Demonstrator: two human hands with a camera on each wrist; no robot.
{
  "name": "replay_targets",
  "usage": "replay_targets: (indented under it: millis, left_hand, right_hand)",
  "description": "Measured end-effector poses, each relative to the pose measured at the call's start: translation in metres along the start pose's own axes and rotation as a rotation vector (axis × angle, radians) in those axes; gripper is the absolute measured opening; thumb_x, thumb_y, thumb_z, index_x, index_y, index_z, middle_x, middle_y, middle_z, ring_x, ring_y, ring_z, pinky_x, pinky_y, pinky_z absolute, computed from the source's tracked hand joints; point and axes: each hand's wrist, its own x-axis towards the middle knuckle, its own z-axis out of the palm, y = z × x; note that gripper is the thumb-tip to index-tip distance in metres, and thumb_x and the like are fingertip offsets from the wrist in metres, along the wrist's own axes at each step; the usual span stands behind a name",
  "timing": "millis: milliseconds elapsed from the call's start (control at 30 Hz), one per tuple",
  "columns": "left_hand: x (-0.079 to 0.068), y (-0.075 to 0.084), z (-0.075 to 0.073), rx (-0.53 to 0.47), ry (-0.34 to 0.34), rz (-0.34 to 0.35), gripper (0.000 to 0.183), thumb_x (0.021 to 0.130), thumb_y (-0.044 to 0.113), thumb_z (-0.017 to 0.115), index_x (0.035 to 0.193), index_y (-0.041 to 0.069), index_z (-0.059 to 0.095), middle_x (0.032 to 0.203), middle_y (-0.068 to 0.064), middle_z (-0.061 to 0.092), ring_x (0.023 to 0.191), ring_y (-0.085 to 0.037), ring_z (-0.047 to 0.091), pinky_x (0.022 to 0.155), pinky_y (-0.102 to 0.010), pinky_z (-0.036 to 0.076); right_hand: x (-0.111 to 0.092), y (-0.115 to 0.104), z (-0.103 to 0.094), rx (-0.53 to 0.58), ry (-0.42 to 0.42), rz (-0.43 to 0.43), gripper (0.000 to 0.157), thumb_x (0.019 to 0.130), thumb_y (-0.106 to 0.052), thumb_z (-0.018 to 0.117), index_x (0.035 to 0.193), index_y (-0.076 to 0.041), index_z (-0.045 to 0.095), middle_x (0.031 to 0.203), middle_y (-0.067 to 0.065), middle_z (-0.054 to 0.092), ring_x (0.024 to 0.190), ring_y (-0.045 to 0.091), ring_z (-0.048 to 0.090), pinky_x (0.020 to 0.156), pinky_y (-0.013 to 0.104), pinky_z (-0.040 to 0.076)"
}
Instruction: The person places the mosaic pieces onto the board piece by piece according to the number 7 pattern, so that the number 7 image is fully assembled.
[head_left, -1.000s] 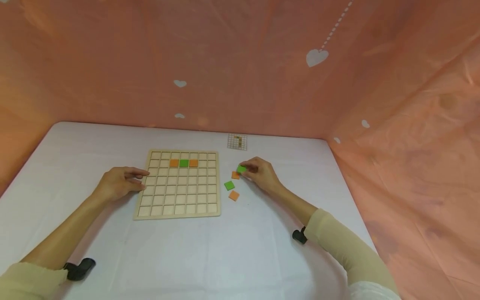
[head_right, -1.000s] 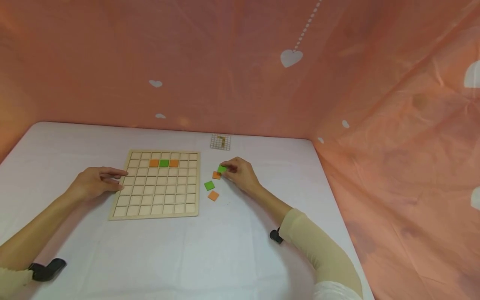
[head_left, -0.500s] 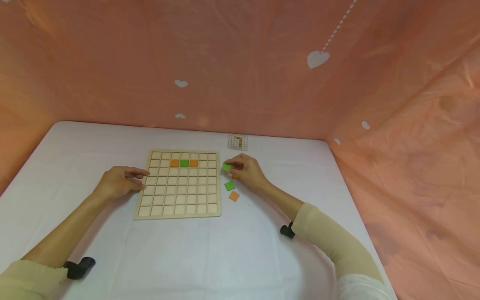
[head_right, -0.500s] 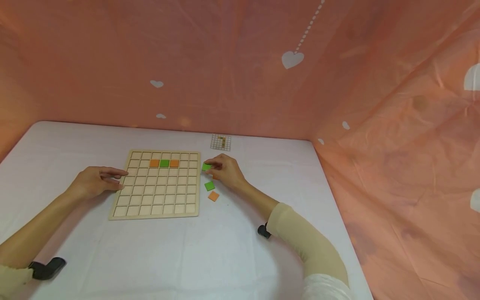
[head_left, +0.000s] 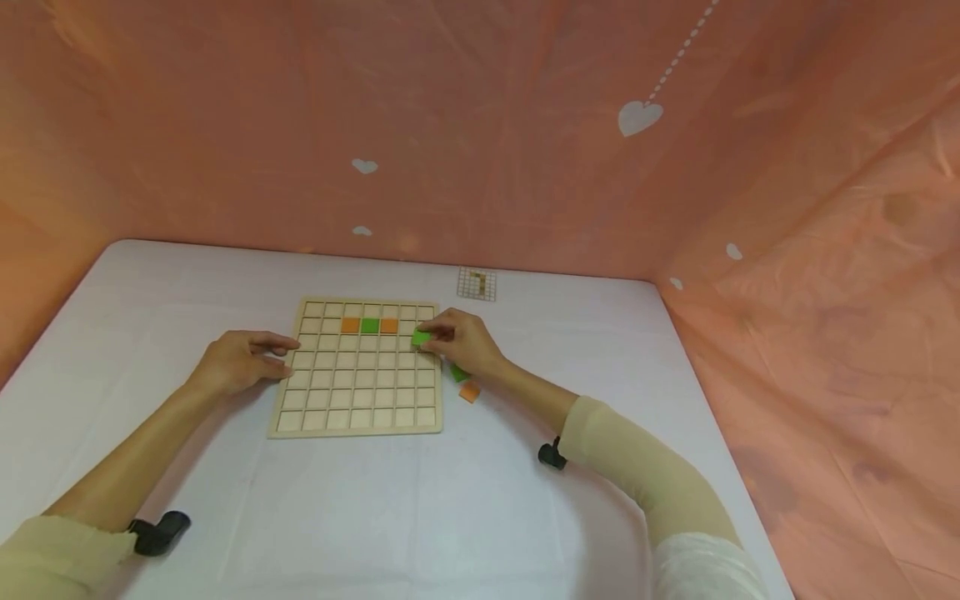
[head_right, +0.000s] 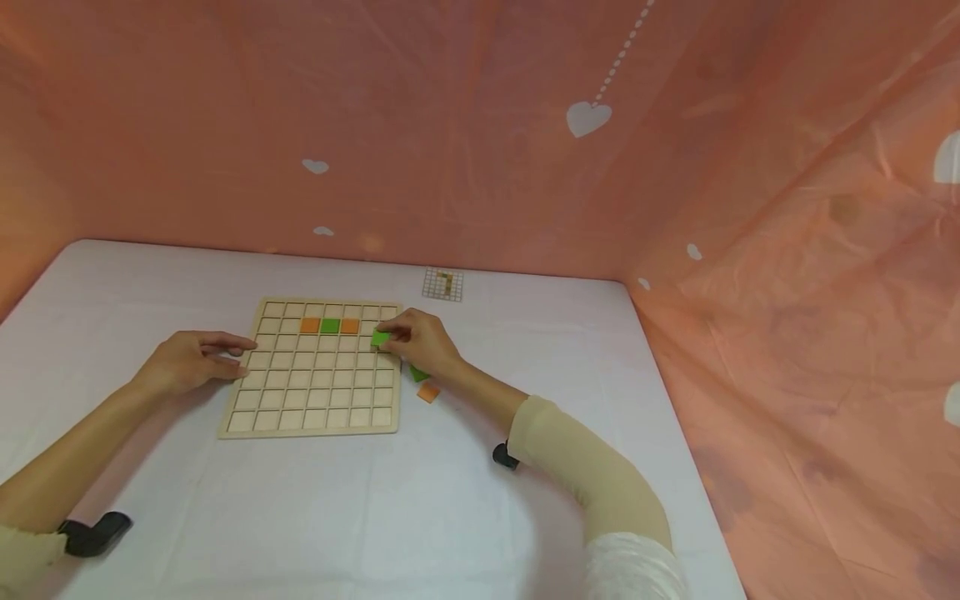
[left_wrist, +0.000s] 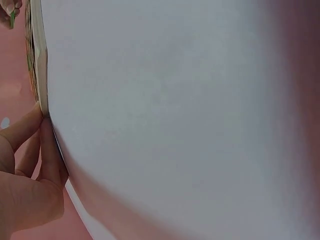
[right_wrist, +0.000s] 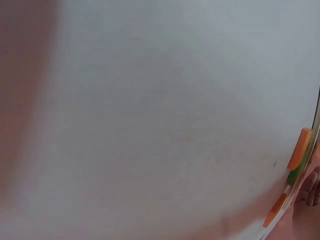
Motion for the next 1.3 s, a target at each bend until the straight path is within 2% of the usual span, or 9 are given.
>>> replay_targets:
  millis: [433,800,1033,1300]
  left_hand:
    - [-0.003,0.0,0.001,-0.024,-0.007,-0.013,0.053,0.086,0.021,0.076,0.131,0.0,0.061,0.126,-0.025,0.059,0.123,-0.044,0.046,0.095,-0.054,0.037]
    - [-0.001,0.002,0.006,-0.034,-0.011,-0.004,0.053,0.084,0.02,0.077,0.13,0.0,0.062,0.124,-0.023,0.06,0.123,-0.042,0.045,0.097,-0.056,0.034]
    - [0.002,0.004,0.006,-0.022,-0.01,0.005,0.051,0.085,0.02,0.076,0.13,0.001,0.062,0.124,-0.022,0.06,0.123,-0.043,0.045,0.097,-0.057,0.035]
    - [0.002,0.005,0.006,-0.025,-0.019,-0.011,0.052,0.084,0.02,0.077,0.13,0.001,0.062,0.124,-0.022,0.058,0.121,-0.042,0.044,0.095,-0.056,0.033]
  right_hand:
    - [0.018,-0.014,0.017,-0.001,-0.058,-0.038,0.028,0.084,-0.013,0.08,0.111,-0.007,0.075,0.094,0.001,0.067,0.084,0.009,0.06,0.073,0.019,0.05]
    - [0.02,-0.015,0.028,-0.068,-0.07,-0.022,0.025,0.085,-0.014,0.08,0.108,-0.007,0.076,0.093,0.001,0.067,0.082,0.008,0.059,0.071,0.017,0.048]
    - [0.022,-0.018,0.028,-0.104,-0.059,-0.029,0.023,0.084,-0.012,0.081,0.107,-0.007,0.077,0.094,0.002,0.069,0.083,0.008,0.059,0.071,0.017,0.048]
    - [0.023,-0.018,0.03,-0.104,-0.078,0.025,0.027,0.084,-0.016,0.082,0.109,-0.009,0.077,0.096,0.0,0.067,0.086,0.008,0.058,0.074,0.017,0.047]
